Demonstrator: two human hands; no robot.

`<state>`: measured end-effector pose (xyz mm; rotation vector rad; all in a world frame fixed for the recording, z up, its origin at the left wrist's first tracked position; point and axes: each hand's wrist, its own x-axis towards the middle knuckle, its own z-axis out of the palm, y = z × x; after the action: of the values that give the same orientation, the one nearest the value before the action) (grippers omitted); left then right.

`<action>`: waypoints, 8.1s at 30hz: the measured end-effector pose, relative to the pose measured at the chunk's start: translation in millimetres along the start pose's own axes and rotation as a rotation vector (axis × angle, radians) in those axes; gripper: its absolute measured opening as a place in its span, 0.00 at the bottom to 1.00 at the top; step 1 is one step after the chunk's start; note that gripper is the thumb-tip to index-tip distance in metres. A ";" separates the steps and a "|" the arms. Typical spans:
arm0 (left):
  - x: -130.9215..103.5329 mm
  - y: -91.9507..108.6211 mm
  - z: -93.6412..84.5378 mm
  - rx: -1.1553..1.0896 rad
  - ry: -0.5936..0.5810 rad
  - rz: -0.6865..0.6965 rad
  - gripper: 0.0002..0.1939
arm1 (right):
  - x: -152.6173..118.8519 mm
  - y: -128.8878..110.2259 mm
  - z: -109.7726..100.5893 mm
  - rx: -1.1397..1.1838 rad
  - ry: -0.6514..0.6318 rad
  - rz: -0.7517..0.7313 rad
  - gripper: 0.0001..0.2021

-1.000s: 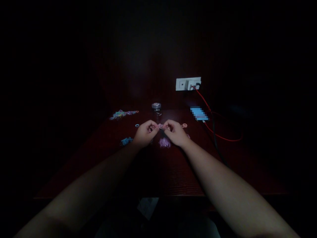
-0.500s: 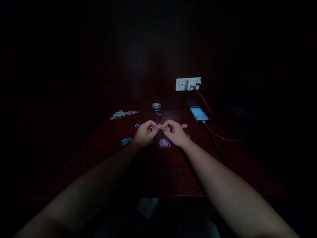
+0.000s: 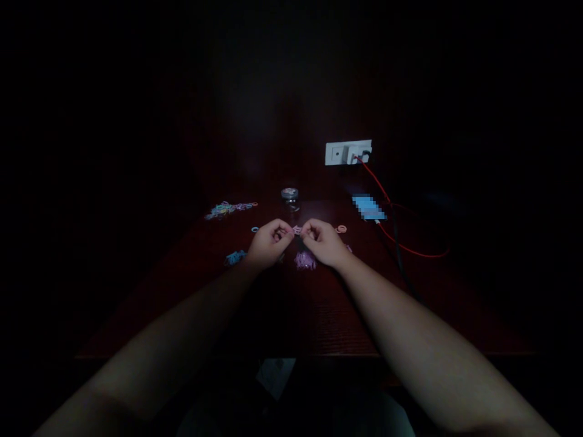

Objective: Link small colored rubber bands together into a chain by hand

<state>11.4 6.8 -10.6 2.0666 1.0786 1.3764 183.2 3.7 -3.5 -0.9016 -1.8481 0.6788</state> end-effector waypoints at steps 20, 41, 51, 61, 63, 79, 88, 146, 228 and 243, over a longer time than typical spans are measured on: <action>-46.7 -3.8 -82.9 0.546 0.047 -0.020 0.05 | 1.7 9.4 -2.6 -0.133 0.095 0.000 0.06; -47.6 -2.9 -69.8 0.609 -0.138 0.021 0.08 | 4.0 12.6 0.5 -0.040 0.050 -0.017 0.05; -49.6 4.1 -63.5 0.645 -0.260 0.020 0.13 | 5.4 12.7 0.1 -0.054 0.055 -0.043 0.05; -48.0 6.1 -63.1 0.653 -0.296 -0.008 0.14 | 5.7 15.2 1.2 -0.042 0.029 -0.026 0.06; -47.7 3.9 -63.0 0.639 -0.293 0.003 0.13 | 5.6 15.5 0.9 -0.054 0.024 -0.029 0.07; -41.8 -6.7 -78.9 0.547 -0.126 0.050 0.12 | 5.4 16.5 -0.1 -0.070 0.026 -0.027 0.08; -17.5 -99.2 -149.1 0.884 0.093 -0.528 0.23 | 4.1 15.5 1.5 -0.061 0.011 -0.018 0.09; 2.7 0.7 -9.7 0.210 -0.080 0.053 0.10 | 2.4 9.7 3.6 0.114 -0.054 0.065 0.12; 1.3 -14.2 -5.5 0.027 -0.066 0.053 0.13 | 3.3 16.2 1.6 0.031 -0.056 0.021 0.08; 0.5 -13.1 -5.6 0.014 -0.095 0.050 0.14 | 2.9 15.7 1.0 -0.016 -0.045 0.033 0.10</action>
<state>1.6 14.7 -17.3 2.1599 1.0057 1.2831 186.1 15.0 -14.5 -0.9352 -1.8845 0.7107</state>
